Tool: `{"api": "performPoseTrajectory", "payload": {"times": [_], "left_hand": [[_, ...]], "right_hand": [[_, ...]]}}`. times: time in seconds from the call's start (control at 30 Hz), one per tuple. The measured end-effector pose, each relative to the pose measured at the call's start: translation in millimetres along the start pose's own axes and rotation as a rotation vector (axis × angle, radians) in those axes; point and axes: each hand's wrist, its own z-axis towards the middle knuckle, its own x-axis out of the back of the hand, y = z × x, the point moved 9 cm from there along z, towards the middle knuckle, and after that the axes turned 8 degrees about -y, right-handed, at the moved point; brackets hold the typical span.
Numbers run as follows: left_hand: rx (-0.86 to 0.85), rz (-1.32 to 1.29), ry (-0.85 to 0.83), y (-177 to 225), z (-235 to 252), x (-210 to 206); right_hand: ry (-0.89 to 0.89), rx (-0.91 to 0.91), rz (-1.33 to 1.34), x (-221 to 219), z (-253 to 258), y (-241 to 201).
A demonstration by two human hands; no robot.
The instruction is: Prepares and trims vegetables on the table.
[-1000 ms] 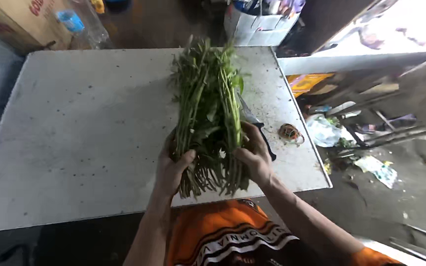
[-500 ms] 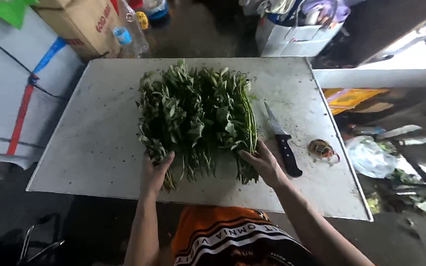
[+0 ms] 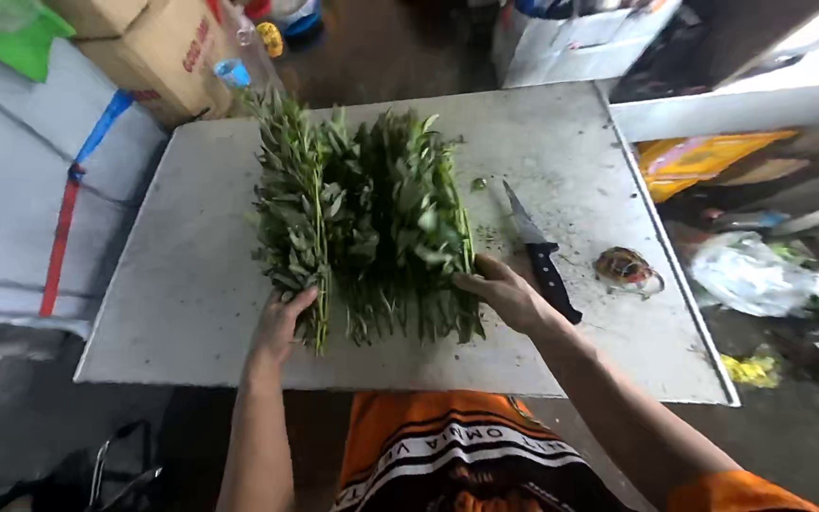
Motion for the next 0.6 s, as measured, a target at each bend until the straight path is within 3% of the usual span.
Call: {"api": "performPoseTrajectory", "payload": {"times": [0.1, 0.2, 0.27, 0.37, 0.43, 0.5, 0.6], "left_hand": [[-0.129, 0.486, 0.134, 4, 2, 30], [-0.469, 0.484, 0.205, 40, -23, 37], [-0.684, 0.476, 0.049, 66, -32, 8], [-0.872, 0.599, -0.383, 89, -45, -76], [-0.944, 0.668, -0.629, 90, -60, -131], [-1.008, 0.7, -0.787, 87, -73, -174], [-0.947, 0.939, -0.922, 72, -78, -221]], "right_hand": [[0.104, -0.027, -0.016, 8, -7, 18], [0.19, 0.023, 0.181, 0, -24, 27], [0.362, 0.055, 0.189, 0, -37, 36], [0.777, 0.237, -0.298, 6, -76, 10], [0.939, 0.372, -0.556, 13, -102, -15], [0.993, 0.298, -0.687, 34, -115, -28], [0.882, -0.019, -0.779, 76, -103, -19]]}}
